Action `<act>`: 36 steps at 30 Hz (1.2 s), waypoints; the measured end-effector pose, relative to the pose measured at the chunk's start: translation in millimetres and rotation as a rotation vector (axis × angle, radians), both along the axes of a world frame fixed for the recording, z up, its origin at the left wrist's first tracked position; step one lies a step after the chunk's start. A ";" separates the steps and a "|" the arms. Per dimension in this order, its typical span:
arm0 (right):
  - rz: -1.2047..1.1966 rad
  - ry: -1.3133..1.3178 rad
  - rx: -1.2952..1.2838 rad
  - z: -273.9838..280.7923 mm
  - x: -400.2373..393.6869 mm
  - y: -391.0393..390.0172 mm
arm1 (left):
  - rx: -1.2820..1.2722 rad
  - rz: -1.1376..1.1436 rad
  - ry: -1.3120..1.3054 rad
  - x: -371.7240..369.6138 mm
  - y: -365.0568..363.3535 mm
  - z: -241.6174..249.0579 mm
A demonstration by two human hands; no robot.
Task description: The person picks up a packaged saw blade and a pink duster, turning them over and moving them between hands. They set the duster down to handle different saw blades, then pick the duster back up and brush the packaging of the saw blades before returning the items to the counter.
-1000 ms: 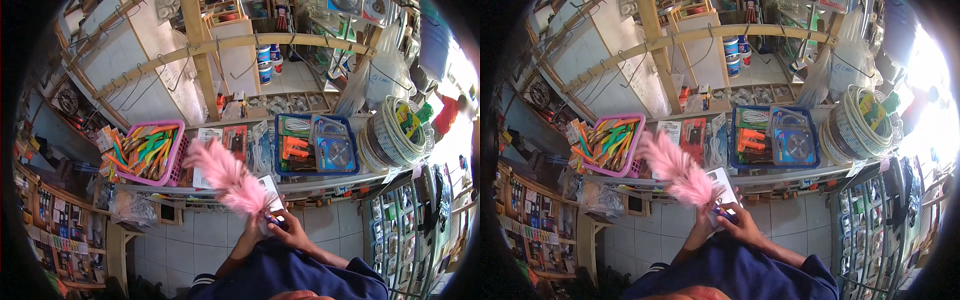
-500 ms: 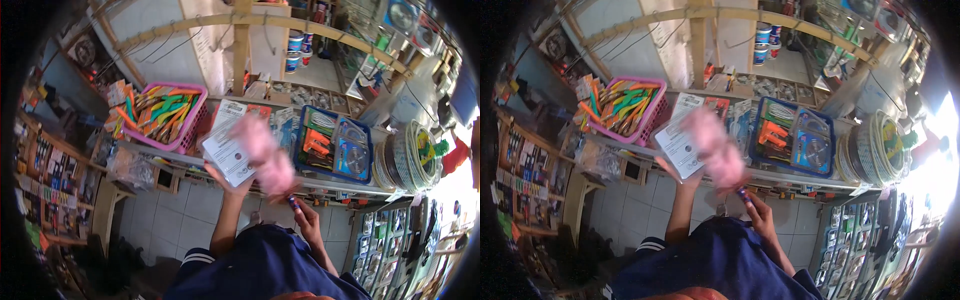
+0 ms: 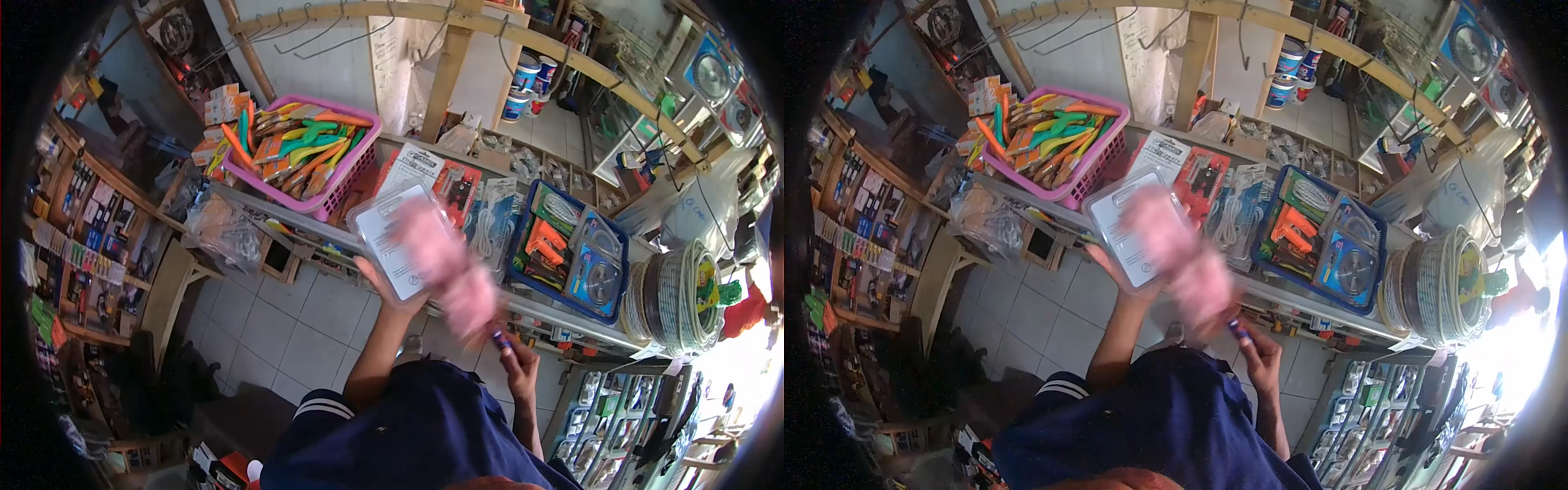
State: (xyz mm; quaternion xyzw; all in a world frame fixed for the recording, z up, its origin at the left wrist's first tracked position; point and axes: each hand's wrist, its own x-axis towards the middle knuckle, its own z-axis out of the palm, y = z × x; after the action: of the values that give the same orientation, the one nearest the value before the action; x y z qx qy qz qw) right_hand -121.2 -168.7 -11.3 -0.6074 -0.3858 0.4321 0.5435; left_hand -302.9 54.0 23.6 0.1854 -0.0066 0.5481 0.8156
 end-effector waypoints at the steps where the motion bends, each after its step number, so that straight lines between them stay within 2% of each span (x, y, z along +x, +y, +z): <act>1: -0.030 0.030 -0.017 3.5 0.3 0.2 | 0.083 0.028 -0.165 -4.3 -4.6 -10.6; 2: -0.019 0.033 -0.050 3.4 7.8 -1.7 | 0.141 -0.039 -0.248 -8.6 0.6 -26.6; 3: -0.007 0.033 -0.081 3.5 18.1 -2.9 | 0.072 0.048 -0.155 -7.4 5.9 -42.5; 4: 0.107 -0.030 -0.030 -9.6 30.1 -7.7 | -0.003 0.134 -0.062 -5.2 9.4 -58.9; 6: 0.116 -0.075 -0.056 -5.2 44.6 -11.8 | 0.097 -0.080 -0.144 -9.9 -5.9 -7.0; 7: 0.120 -0.097 -0.070 -1.0 47.9 -13.9 | 0.075 -0.086 -0.239 -10.1 -5.5 -10.6; 8: 0.024 -0.028 -0.088 14.2 42.9 -10.3 | 0.052 -0.092 -0.333 -10.4 -5.4 -16.5; 10: 0.112 -0.036 -0.113 15.7 56.5 -17.6 | -0.009 -0.088 -0.452 -10.5 -7.6 -15.0; 11: 0.158 -0.043 -0.120 17.1 65.2 -18.3 | 0.023 -0.071 -0.363 -8.2 -8.9 -8.1; 13: 0.088 -0.063 -0.132 18.2 75.9 -20.7 | 0.076 -0.037 -0.179 -5.3 -15.3 6.4; 16: -0.024 -0.035 -0.116 17.5 85.7 -22.8 | 0.033 -0.019 -0.173 -17.4 -8.7 -26.2; 18: 0.169 -0.097 -0.049 20.0 95.9 -23.6 | 0.092 0.002 -0.103 -13.7 -9.8 -11.7; 19: 0.193 -0.104 -0.051 20.2 99.5 -23.7 | 0.138 0.018 -0.064 -11.4 -10.2 -6.8; 20: 0.217 -0.110 -0.053 20.5 103.0 -23.7 | 0.130 0.014 -0.122 -8.0 -14.2 4.3; 24: 0.051 -0.021 -0.162 16.8 106.0 -23.2 | 0.038 0.106 -0.071 -16.4 -14.2 -9.1; 27: 0.173 -0.152 -0.042 8.5 115.5 -23.6 | 0.159 0.081 -0.055 -10.1 -12.8 2.6; 28: 0.175 -0.154 -0.034 6.4 118.4 -23.9 | 0.014 0.132 -0.095 -8.6 -17.9 1.2; 30: 0.054 -0.028 -0.119 14.6 112.9 -21.9 | 0.040 0.085 -0.084 -12.6 -17.0 0.0; 33: 0.179 -0.167 -0.067 12.7 121.6 -23.4 | 0.128 0.036 -0.099 -9.2 -16.5 3.4; 35: 0.121 -0.167 -0.008 16.3 119.3 -26.1 | 0.210 0.017 -0.122 -5.2 -16.1 8.2; 36: 0.084 -0.111 -0.062 13.3 123.7 -29.5 | 0.050 0.197 0.249 -9.9 -24.0 -2.7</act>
State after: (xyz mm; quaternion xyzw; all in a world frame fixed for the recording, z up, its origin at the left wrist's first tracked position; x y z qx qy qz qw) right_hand 2.5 -198.2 2.0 -0.6301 -0.4269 0.4322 0.4836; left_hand -312.8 30.0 21.0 0.2718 0.0990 0.5980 0.7474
